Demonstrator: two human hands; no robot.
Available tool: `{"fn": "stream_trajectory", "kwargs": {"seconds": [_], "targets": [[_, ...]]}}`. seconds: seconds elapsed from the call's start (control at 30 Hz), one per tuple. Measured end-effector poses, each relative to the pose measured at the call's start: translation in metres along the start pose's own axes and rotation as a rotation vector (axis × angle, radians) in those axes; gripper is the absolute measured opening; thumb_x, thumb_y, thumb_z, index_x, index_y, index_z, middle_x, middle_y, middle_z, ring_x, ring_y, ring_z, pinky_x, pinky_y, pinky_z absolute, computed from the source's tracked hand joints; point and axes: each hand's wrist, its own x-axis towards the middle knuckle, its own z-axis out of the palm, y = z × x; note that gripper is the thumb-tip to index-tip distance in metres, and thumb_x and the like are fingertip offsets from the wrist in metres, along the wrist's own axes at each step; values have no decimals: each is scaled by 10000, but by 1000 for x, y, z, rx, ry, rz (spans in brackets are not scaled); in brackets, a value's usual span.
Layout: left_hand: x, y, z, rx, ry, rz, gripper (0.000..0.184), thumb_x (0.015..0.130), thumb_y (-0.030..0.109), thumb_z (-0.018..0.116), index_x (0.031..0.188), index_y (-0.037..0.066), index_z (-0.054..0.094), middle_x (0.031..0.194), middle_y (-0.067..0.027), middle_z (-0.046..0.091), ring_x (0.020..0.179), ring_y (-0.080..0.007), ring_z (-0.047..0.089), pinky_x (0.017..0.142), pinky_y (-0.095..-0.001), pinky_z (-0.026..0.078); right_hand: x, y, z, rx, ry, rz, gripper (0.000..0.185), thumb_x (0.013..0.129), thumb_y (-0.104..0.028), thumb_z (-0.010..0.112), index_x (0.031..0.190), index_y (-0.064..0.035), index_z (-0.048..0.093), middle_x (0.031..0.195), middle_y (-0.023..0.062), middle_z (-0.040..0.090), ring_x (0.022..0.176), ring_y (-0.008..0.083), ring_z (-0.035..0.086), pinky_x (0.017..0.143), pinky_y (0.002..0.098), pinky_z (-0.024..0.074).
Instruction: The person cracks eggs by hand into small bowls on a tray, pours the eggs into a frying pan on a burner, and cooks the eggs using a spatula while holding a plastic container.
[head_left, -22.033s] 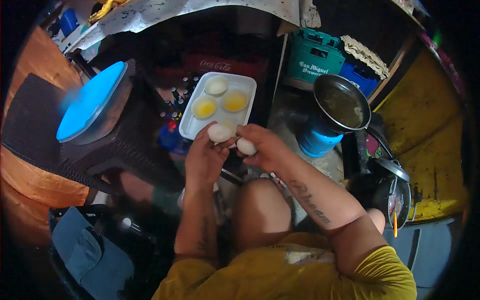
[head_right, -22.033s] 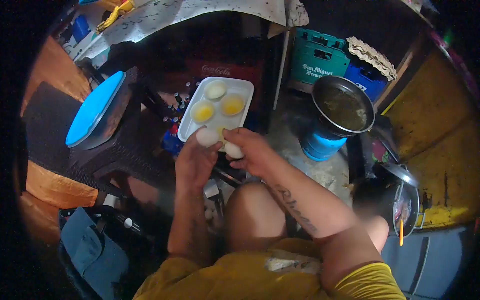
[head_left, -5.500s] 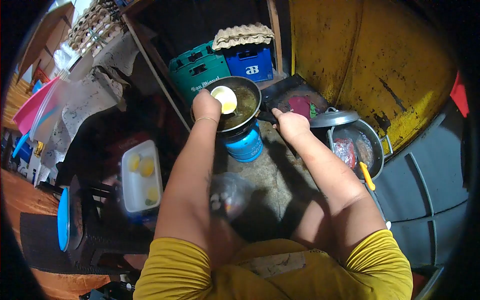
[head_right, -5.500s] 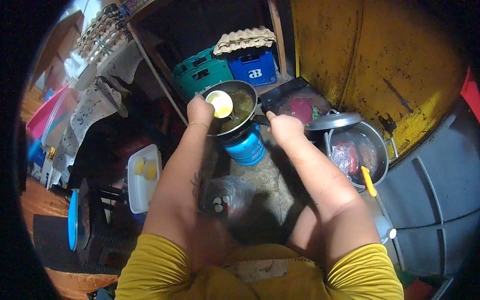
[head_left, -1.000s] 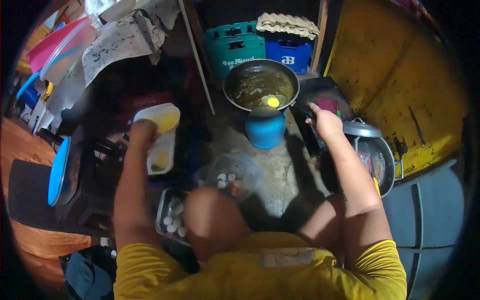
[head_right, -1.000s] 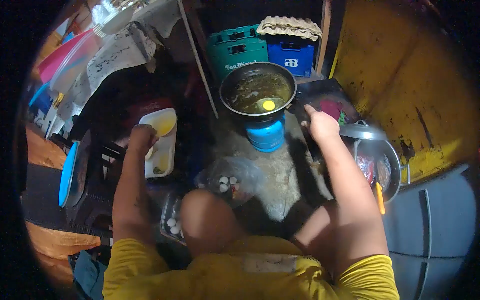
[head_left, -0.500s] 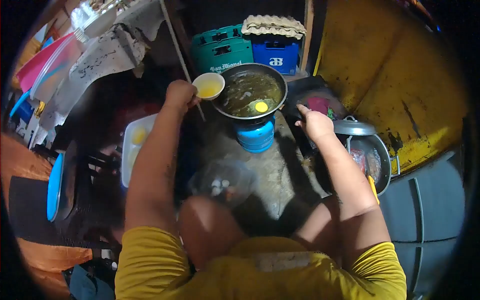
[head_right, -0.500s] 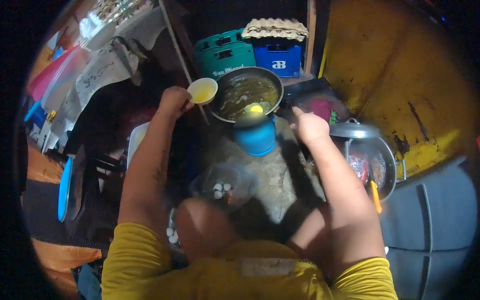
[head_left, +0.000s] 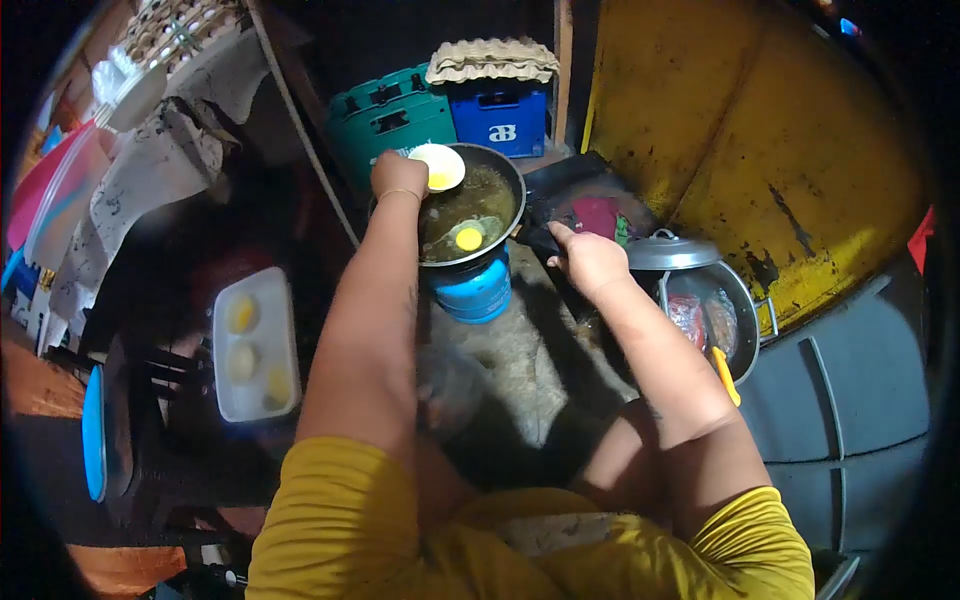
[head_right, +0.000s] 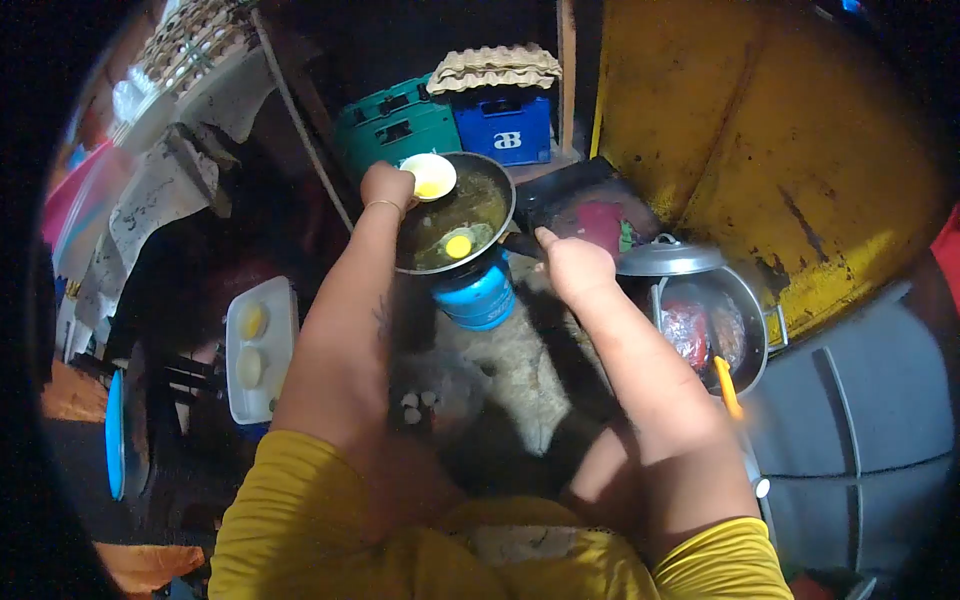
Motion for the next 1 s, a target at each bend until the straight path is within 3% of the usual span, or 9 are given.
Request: {"fn": "stream_trajectory", "kwargs": {"seconds": [0.1, 0.3, 0.43, 0.53, 0.6, 0.87, 0.93, 1.0], "targets": [[-7, 9, 6, 88, 83, 54, 303, 743, 78, 651, 1027, -25, 663, 1055, -268, 676, 1020, -405, 657, 900, -433, 521, 1, 3, 1, 12, 11, -34, 504, 852, -296, 694, 1326, -206, 550, 966, 151, 706, 896, 338, 685, 743, 464, 539], [-9, 28, 12, 140, 113, 140, 262, 821, 100, 631, 1061, -5, 628, 1063, -248, 679, 1005, -409, 662, 867, -472, 530, 0, 2, -3, 13, 8, -37, 500, 852, -291, 692, 1319, -179, 552, 935, 146, 708, 891, 340, 685, 738, 470, 537], [-5, 35, 18, 128, 137, 170, 317, 794, 100, 638, 1088, -18, 621, 1037, -265, 679, 992, -410, 661, 879, -476, 517, 1, 4, -2, 19, 8, -48, 520, 851, -290, 695, 1336, -181, 545, 930, 147, 707, 889, 342, 683, 738, 473, 536], [-8, 42, 17, 217, 132, 231, 263, 828, 89, 605, 1072, -9, 614, 1029, -259, 682, 980, -399, 668, 858, -482, 523, 3, 6, 3, 21, 5, -31, 540, 838, -342, 712, 1336, -229, 538, 930, 156, 695, 894, 345, 677, 745, 461, 535], [-11, 45, 16, 318, 104, 315, 208, 922, 103, 508, 1088, 25, 605, 1030, -225, 689, 960, -378, 684, 804, -484, 552, 3, 5, 2, 15, 4, -28, 543, 839, -344, 710, 1341, -231, 534, 930, 156, 695, 895, 346, 677, 748, 462, 535], [-12, 59, 9, 459, 125, 497, 159, 933, 110, 498, 1068, 75, 573, 1002, -204, 680, 926, -371, 690, 762, -465, 569, 1, 0, -9, 28, -36, 3, 538, 845, -359, 704, 1344, -246, 536, 956, 163, 697, 917, 349, 677, 767, 468, 535], [-14, 60, 5, 486, 130, 538, 147, 933, 115, 502, 1062, 87, 568, 993, -198, 678, 917, -368, 692, 751, -460, 572, 0, -1, -10, 25, -35, -14, 498, 855, -308, 692, 1313, -178, 546, 960, 158, 707, 921, 345, 681, 761, 471, 533], [-18, 64, 0, 550, 125, 645, 145, 933, 120, 507, 1068, 105, 559, 987, -190, 674, 897, -362, 698, 735, -457, 576, 1, 0, -8, 28, -32, -17, 500, 855, -312, 692, 1315, -183, 546, 960, 160, 706, 923, 347, 680, 765, 474, 532]]}}
